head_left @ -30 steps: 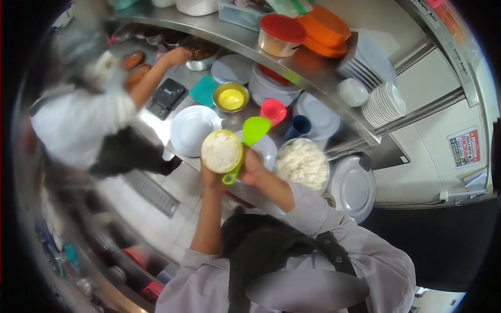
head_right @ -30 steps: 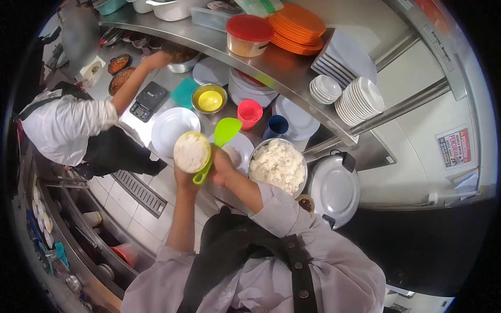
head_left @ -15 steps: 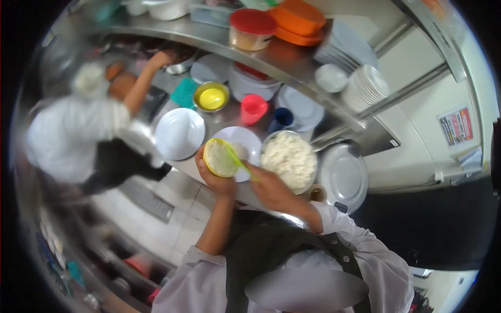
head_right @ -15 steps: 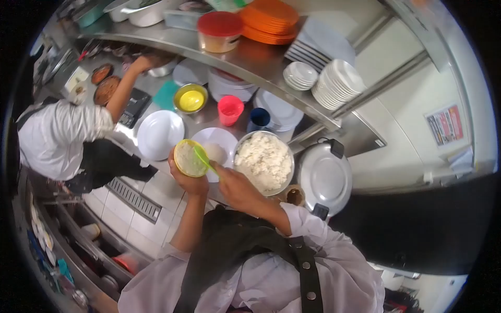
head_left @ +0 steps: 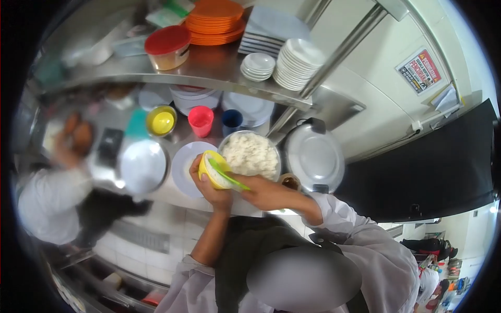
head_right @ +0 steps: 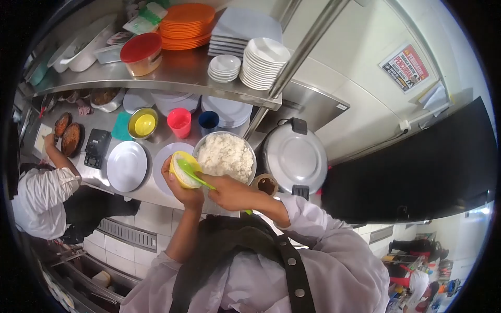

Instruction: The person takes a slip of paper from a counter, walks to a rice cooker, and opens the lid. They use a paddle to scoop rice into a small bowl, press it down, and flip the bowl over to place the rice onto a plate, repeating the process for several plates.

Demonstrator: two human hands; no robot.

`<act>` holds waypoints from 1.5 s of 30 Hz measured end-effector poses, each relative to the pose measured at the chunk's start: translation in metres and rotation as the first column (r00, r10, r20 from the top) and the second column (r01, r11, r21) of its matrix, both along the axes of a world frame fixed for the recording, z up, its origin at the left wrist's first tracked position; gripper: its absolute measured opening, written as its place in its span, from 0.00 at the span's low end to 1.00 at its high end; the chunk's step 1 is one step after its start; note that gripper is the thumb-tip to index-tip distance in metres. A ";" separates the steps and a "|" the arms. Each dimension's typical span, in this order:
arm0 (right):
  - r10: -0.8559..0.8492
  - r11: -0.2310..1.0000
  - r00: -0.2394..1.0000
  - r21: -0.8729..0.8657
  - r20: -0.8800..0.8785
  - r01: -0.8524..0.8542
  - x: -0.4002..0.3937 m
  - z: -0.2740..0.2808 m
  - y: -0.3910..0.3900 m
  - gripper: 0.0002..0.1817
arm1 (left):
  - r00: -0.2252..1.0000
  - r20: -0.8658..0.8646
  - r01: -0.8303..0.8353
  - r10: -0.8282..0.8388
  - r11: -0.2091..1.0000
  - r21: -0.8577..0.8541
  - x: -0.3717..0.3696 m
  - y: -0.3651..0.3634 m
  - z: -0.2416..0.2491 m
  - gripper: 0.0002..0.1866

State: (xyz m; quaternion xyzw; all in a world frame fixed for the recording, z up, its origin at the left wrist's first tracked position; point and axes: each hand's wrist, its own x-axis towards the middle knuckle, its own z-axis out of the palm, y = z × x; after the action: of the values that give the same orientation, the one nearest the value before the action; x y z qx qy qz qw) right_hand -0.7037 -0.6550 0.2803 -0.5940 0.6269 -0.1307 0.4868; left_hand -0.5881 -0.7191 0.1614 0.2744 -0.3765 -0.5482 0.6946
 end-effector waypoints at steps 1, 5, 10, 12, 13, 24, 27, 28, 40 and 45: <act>0.021 0.996 1.000 -0.082 0.007 -0.020 -0.010 -0.014 -0.002 0.34 | 0.998 -0.024 0.055 -0.053 0.995 0.083 -0.002 -0.007 -0.005 0.26; -0.041 0.938 0.999 -0.346 -0.006 0.037 -0.023 -0.011 -0.003 0.35 | 0.795 -0.589 0.399 -0.144 0.855 0.330 -0.007 -0.014 0.020 0.26; -0.013 0.962 0.945 -0.263 -0.326 -0.077 -0.006 0.013 0.016 0.37 | 0.812 -0.563 0.397 -0.153 0.852 0.341 -0.012 -0.014 0.018 0.25; -0.019 0.946 0.938 -0.309 -0.345 -0.095 -0.004 0.002 0.019 0.39 | 0.830 -0.505 0.425 -0.237 0.855 0.298 -0.016 -0.009 0.021 0.25; -0.030 0.956 0.934 -0.284 -0.357 -0.078 -0.003 0.000 0.020 0.39 | 0.829 -0.507 0.427 -0.235 0.852 0.303 -0.018 -0.005 0.026 0.25; 0.039 0.988 0.966 -0.133 -0.257 -0.075 -0.030 -0.009 0.030 0.39 | 0.867 -0.350 0.446 -0.355 0.866 0.228 -0.035 0.017 0.012 0.23; 0.032 0.988 0.988 -0.143 -0.148 -0.053 -0.043 -0.002 0.023 0.40 | 0.924 -0.154 0.369 -0.350 0.922 0.118 -0.036 0.008 0.011 0.23; 0.017 0.987 0.999 -0.160 -0.035 -0.022 -0.048 -0.001 0.022 0.40 | 0.919 -0.167 0.376 -0.357 0.920 0.107 -0.036 0.005 0.008 0.24; 0.043 0.971 0.965 -0.217 -0.258 -0.101 -0.051 0.004 0.006 0.41 | 0.801 -0.554 0.520 -0.228 0.724 0.454 -0.044 0.006 0.021 0.24; -0.047 0.996 0.975 -0.079 -0.216 0.030 -0.034 0.000 0.010 0.38 | 0.759 -0.611 0.545 -0.224 0.732 0.408 -0.038 0.007 0.025 0.22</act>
State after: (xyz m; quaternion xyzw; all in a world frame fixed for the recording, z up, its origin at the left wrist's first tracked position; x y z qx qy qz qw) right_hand -0.7373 -0.6448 0.2801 -0.6103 0.6826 -0.0978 0.3899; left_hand -0.6263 -0.7119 0.1868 0.2191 -0.0438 -0.8237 0.5212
